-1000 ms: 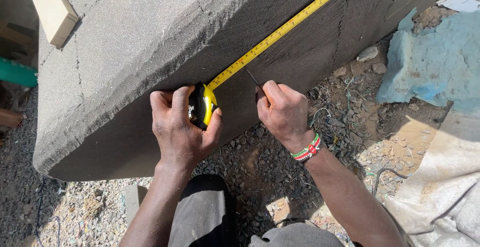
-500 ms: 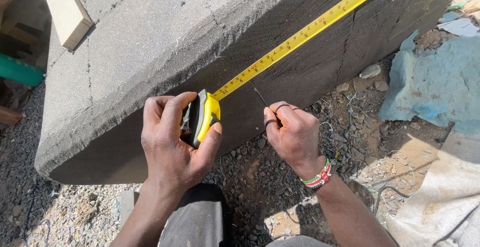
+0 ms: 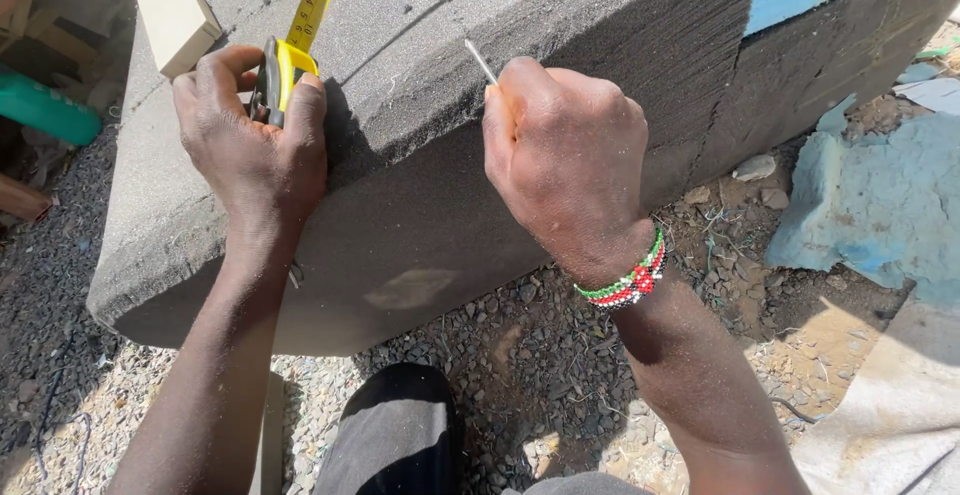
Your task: The person measures a large concrete block using a yellow tape measure and marks the surface with a metal tool. They repeatedly measure different sections of the block's side and top, making small indentations at specific intervals.
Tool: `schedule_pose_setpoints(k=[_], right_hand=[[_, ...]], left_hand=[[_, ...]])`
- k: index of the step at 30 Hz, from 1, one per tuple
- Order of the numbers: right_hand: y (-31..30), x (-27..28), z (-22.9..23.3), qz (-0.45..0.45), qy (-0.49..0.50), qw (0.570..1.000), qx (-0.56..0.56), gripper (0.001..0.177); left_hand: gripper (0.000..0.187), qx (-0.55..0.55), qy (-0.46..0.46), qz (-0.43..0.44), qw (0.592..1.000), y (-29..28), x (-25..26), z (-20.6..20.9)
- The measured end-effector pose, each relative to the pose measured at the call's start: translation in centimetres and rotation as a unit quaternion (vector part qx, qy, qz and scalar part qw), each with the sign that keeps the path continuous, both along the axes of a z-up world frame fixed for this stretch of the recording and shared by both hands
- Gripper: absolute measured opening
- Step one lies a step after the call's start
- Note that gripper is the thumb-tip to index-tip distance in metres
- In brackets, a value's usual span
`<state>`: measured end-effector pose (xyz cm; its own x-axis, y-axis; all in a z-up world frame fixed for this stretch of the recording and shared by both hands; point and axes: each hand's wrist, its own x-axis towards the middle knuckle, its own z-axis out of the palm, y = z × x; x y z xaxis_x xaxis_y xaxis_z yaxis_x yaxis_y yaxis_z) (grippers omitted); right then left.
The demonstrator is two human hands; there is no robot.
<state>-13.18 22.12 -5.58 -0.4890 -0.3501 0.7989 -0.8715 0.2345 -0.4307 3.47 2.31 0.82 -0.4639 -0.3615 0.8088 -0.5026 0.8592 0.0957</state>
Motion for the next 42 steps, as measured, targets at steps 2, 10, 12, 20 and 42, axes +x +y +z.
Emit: schedule_pose_setpoints(k=[2, 10, 12, 20, 42], right_hand=[[-0.3, 0.3, 0.1, -0.023, 0.001, 0.999, 0.047, 0.032], [2.8, 1.2, -1.2, -0.019, -0.022, 0.996, 0.088, 0.035], [2.9, 1.1, -0.4, -0.011, -0.033, 0.999, 0.036, 0.035], [3.1, 0.7, -3.3, -0.041, -0.007, 0.991, 0.124, 0.037], [3.9, 0.9, -3.7, 0.05, -0.011, 0.999, 0.018, 0.025]], left_hand=[[0.031, 0.007, -0.003, -0.001, 1.0, 0.1, -0.3, 0.1], [0.031, -0.008, -0.004, -0.005, 1.0, -0.4, -0.8, -0.5], [0.034, -0.034, -0.007, -0.011, 0.999, -0.4, -0.8, -0.7], [0.037, -0.037, -0.018, -0.013, 0.999, -0.4, -0.7, -0.8], [0.039, -0.084, -0.022, -0.031, 0.996, 0.1, -0.9, -0.6]])
